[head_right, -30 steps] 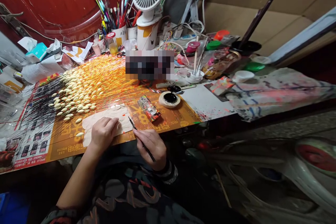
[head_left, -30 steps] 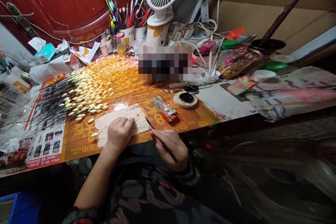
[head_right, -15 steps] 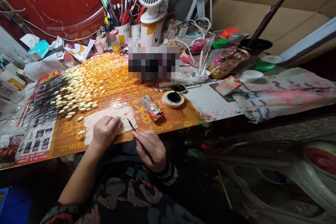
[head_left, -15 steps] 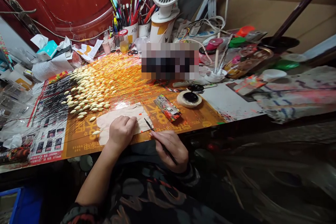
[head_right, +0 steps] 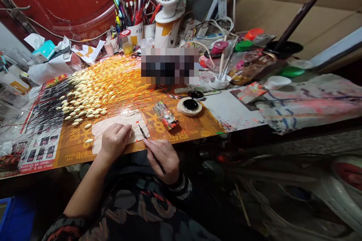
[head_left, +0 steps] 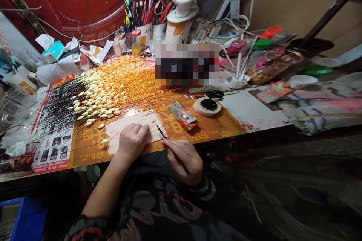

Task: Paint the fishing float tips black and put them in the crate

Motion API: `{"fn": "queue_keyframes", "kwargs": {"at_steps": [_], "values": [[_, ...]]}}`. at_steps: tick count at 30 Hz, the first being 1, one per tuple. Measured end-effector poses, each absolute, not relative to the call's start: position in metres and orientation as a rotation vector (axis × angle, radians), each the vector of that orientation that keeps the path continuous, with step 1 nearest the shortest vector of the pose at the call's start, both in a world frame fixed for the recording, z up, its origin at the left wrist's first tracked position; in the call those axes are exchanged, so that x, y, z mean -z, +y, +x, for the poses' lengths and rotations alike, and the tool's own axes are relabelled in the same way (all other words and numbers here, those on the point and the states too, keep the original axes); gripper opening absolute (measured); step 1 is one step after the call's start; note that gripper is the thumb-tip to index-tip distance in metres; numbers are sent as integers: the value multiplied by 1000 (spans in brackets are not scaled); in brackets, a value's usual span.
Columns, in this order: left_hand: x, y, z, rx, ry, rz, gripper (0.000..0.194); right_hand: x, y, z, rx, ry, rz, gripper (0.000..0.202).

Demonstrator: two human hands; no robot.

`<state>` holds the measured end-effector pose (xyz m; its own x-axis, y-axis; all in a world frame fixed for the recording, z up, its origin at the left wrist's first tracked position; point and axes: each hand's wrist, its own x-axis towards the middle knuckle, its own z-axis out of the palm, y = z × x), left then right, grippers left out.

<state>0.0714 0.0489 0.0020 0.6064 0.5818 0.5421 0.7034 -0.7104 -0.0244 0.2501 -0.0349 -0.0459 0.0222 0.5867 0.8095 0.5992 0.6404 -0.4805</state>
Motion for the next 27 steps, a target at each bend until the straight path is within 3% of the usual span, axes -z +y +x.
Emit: {"fn": "queue_keyframes", "kwargs": {"at_steps": [27], "values": [[-1,49,71,747,-1052,-2571,17,49,-36,240,-35,-1639,-939,58]]}}
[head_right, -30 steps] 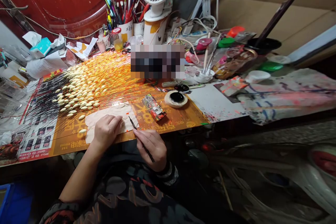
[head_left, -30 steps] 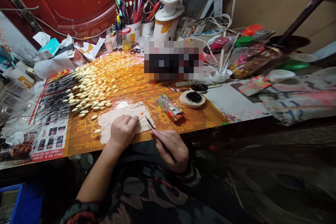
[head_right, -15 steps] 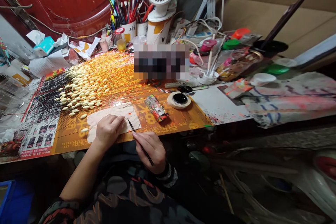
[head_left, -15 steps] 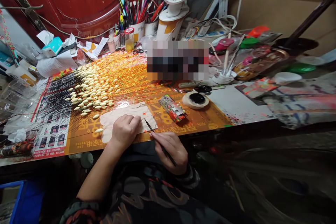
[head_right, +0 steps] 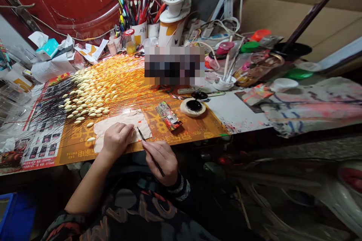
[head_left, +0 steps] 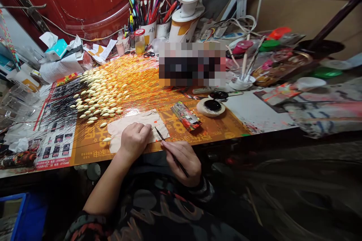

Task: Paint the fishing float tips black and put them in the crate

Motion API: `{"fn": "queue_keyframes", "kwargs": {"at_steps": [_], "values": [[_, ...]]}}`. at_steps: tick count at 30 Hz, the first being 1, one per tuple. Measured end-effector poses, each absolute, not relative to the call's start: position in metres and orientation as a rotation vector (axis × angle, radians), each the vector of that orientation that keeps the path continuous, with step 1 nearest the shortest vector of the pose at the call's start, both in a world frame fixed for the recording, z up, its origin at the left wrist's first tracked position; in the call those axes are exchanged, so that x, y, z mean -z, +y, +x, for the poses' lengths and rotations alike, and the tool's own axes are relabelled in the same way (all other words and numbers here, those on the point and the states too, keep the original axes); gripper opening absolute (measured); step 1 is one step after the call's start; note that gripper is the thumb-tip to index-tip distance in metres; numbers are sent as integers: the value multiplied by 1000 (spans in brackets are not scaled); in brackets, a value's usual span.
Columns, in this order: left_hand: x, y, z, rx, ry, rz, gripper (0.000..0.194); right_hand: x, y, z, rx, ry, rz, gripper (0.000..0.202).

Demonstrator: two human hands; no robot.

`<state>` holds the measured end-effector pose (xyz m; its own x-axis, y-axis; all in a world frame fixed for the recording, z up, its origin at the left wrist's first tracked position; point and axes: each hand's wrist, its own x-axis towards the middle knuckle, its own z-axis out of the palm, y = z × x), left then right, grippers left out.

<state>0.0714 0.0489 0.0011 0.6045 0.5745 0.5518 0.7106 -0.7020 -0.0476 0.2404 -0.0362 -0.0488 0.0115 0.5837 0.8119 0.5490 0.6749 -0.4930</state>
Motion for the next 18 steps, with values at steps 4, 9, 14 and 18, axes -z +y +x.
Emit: {"fn": "queue_keyframes", "kwargs": {"at_steps": [4,9,14,18], "values": [[-5,48,70,711,-1053,-2566,16,51,-38,242,-94,-1583,-902,57],[-15,44,63,642,-1107,-2555,13,52,-39,243,-96,-1575,-878,56],[-19,33,40,662,-1172,-2492,13,52,-39,239,-89,-1631,-852,56],[-16,22,22,778,-1270,-2372,14,53,-38,234,-72,-1644,-859,58]]}}
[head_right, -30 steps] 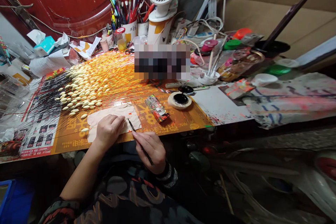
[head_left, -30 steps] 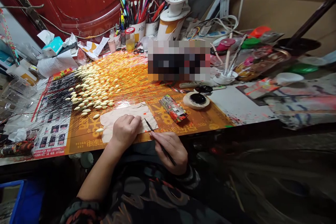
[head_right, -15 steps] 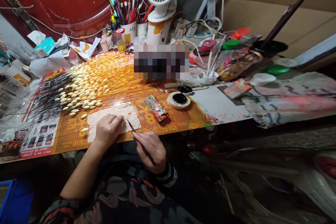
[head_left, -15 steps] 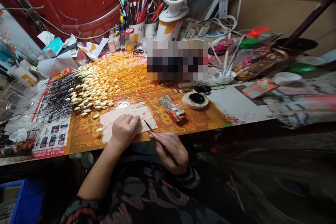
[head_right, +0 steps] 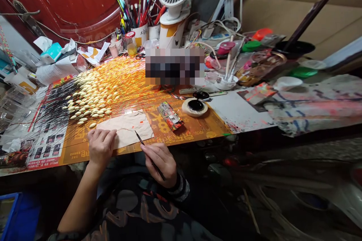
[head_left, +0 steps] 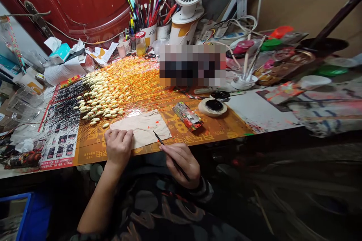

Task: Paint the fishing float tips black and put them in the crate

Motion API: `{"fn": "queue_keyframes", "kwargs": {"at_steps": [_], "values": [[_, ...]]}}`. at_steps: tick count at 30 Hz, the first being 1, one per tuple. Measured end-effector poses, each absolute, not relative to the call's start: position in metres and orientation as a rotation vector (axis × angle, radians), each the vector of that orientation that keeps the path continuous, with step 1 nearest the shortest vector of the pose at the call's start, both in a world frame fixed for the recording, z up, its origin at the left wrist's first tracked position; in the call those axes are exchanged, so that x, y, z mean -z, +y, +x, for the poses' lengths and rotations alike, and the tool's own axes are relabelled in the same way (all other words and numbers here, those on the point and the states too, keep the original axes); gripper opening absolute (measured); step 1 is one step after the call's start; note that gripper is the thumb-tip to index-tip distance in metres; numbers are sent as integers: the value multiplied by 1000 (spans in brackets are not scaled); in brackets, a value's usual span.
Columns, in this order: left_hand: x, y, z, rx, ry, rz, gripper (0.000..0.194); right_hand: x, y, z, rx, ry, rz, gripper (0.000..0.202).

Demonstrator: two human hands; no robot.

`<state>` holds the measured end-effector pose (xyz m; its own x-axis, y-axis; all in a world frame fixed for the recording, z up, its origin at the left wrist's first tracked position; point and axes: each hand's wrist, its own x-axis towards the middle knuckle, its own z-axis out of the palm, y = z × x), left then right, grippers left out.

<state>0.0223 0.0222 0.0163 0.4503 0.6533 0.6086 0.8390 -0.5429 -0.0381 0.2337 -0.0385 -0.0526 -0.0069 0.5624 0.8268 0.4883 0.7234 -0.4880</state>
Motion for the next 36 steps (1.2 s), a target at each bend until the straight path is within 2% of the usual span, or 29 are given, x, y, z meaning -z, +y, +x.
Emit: {"fn": "queue_keyframes", "kwargs": {"at_steps": [23,36], "values": [[-11,14,14,920,-1335,-2349,16,52,-37,228,-9,-1666,-973,58],[-9,15,13,945,-1295,-2358,18,50,-40,223,-45,-1669,-891,59]]}}
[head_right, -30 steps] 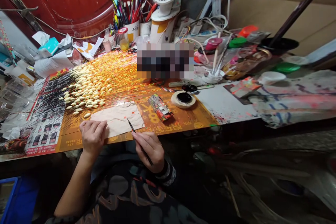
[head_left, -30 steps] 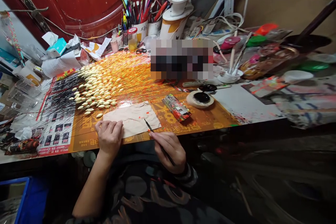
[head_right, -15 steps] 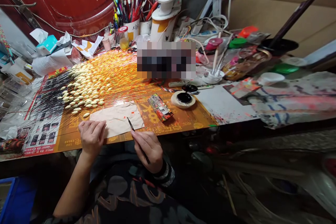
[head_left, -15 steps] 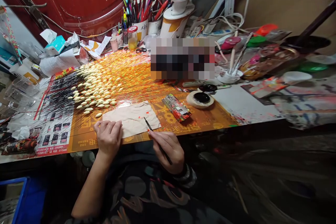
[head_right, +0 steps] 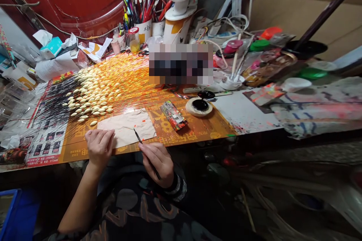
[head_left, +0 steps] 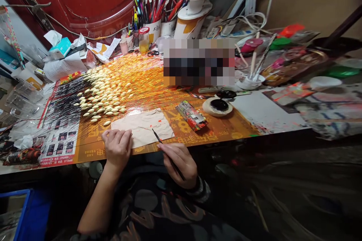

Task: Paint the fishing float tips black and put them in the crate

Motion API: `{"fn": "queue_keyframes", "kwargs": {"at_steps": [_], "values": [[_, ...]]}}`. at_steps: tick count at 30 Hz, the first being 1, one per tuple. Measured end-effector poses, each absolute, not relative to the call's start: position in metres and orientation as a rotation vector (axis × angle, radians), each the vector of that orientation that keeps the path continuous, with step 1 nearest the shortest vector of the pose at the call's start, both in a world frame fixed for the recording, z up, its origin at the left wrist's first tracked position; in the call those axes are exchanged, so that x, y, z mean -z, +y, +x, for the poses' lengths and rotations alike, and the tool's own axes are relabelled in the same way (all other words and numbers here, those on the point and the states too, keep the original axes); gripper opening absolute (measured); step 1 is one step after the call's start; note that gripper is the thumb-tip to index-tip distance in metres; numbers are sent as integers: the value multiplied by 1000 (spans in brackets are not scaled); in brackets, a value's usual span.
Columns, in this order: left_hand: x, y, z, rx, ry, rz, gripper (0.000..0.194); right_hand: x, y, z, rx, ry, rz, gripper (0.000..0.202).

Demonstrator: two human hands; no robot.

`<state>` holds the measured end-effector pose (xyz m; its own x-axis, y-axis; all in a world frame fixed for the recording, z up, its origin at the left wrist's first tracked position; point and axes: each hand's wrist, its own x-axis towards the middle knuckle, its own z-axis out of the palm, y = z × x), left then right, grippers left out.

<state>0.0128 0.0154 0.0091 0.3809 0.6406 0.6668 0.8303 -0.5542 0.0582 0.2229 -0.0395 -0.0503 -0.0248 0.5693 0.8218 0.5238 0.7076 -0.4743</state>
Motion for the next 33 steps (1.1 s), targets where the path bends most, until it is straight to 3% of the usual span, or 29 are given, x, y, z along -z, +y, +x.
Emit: {"fn": "queue_keyframes", "kwargs": {"at_steps": [33], "values": [[-6,13,14,919,-1365,-2358,16,51,-41,215,-84,-1704,-928,58]]}}
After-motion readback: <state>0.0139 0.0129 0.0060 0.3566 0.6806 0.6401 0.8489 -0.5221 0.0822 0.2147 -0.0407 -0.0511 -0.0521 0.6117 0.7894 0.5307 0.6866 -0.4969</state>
